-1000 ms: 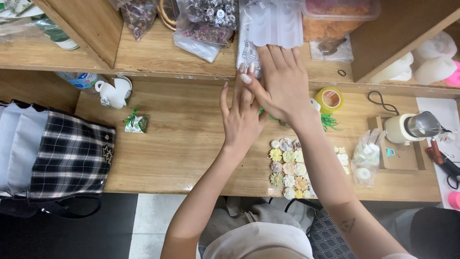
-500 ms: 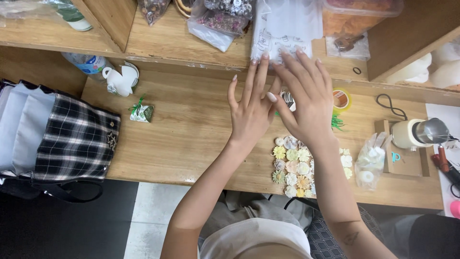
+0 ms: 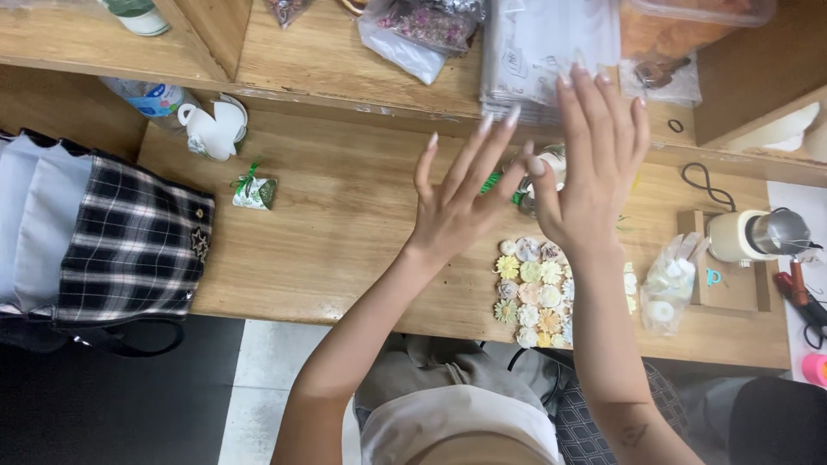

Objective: The person places small decorative flower-shaped candles into clear plastic bags and then places them into white cardstock boxes.

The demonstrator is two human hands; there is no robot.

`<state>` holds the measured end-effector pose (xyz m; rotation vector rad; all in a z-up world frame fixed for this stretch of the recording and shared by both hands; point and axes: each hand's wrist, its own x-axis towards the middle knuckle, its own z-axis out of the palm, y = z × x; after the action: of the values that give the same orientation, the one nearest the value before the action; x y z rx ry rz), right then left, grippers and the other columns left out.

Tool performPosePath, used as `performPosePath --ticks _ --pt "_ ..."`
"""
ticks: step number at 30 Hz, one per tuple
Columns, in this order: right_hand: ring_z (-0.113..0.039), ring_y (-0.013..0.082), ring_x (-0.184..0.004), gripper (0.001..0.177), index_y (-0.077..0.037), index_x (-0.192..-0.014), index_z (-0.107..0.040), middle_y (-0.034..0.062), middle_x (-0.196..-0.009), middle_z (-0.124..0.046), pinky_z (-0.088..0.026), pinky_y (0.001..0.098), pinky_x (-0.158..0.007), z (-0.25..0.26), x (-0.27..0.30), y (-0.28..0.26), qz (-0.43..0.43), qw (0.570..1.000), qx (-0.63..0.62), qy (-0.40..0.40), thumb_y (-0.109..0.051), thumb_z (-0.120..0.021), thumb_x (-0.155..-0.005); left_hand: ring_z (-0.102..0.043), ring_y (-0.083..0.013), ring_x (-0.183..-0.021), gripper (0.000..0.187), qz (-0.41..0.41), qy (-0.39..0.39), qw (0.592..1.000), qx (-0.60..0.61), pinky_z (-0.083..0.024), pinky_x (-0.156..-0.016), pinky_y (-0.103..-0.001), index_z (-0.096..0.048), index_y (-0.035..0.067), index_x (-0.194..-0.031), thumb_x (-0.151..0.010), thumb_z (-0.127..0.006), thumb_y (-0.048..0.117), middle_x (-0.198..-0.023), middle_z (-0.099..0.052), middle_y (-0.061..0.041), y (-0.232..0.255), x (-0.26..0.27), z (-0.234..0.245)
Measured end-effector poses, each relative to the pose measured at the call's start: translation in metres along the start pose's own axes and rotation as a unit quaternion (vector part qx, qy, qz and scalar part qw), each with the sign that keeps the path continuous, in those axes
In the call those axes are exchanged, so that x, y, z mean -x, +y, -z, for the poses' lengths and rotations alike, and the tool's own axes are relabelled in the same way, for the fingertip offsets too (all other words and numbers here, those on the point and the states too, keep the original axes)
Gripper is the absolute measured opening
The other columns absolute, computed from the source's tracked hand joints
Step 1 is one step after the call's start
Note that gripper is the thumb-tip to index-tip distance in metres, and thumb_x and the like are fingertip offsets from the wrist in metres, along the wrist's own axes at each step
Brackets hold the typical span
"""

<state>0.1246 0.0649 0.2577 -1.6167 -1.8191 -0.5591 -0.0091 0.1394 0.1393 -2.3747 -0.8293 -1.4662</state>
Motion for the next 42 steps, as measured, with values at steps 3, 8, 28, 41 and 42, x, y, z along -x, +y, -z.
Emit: performPosePath --ticks 3,8,28,41,42 --pt "-0.041 0.0376 -0.152 0.050 -0.003 -0.152 -0.057 0.0204 -0.161 -0.048 -0.023 0.0559 -0.128 -0.008 0.003 0.011 0.032 0.998 0.042 0.047 -0.034 -0.068 -0.114 -0.038 -0.0167 -0.153 0.051 0.010 0.014 0.997 0.069 -0.013 -0.129 -0.052 -0.043 0.025 -0.149 -0.110 -0.075 0.031 -0.167 -0.036 0.001 -0.002 0.035 0.023" --pt "-0.052 0.0308 -0.140 0.037 -0.008 -0.139 -0.067 0.0118 -0.154 -0.061 -0.034 0.0476 -0.122 0.015 -0.018 0.026 0.046 0.997 0.037 0.059 -0.004 -0.076 -0.103 -0.039 -0.0140 -0.152 0.052 -0.005 0.053 0.997 0.048 -0.014 -0.131 -0.049 -0.043 0.023 -0.155 -0.113 -0.073 0.030 -0.162 -0.043 0.003 0.005 -0.010 0.040" --pt "-0.059 0.0229 -0.109 0.024 -0.008 -0.122 -0.073 0.0016 -0.116 -0.072 -0.038 0.0423 -0.104 0.036 -0.076 0.042 0.163 0.976 0.122 0.076 -0.002 -0.071 -0.099 -0.044 -0.0194 -0.150 0.038 -0.026 -0.032 0.997 -0.058 -0.021 -0.125 -0.041 -0.061 0.016 -0.151 -0.114 -0.060 0.019 -0.156 -0.055 -0.002 0.011 -0.083 0.025" --pt "-0.058 0.0224 -0.115 0.022 -0.007 -0.119 -0.074 0.0004 -0.114 -0.071 -0.036 0.0435 -0.108 0.033 -0.072 0.042 0.166 0.981 0.072 0.070 -0.004 -0.074 -0.097 -0.053 -0.0248 -0.142 0.026 -0.014 -0.008 1.000 -0.009 -0.038 -0.122 -0.040 -0.067 0.006 -0.131 -0.105 -0.070 0.009 -0.142 -0.062 -0.009 0.008 -0.098 0.010" --pt "-0.056 0.0220 -0.116 0.024 -0.008 -0.120 -0.074 0.0005 -0.118 -0.070 -0.035 0.0443 -0.111 0.034 -0.070 0.042 0.168 0.983 0.065 0.047 -0.005 -0.074 -0.096 -0.053 -0.0254 -0.141 0.026 -0.014 -0.004 1.000 0.014 -0.038 -0.123 -0.041 -0.067 0.004 -0.130 -0.106 -0.072 0.009 -0.142 -0.061 -0.011 0.008 -0.098 0.010"
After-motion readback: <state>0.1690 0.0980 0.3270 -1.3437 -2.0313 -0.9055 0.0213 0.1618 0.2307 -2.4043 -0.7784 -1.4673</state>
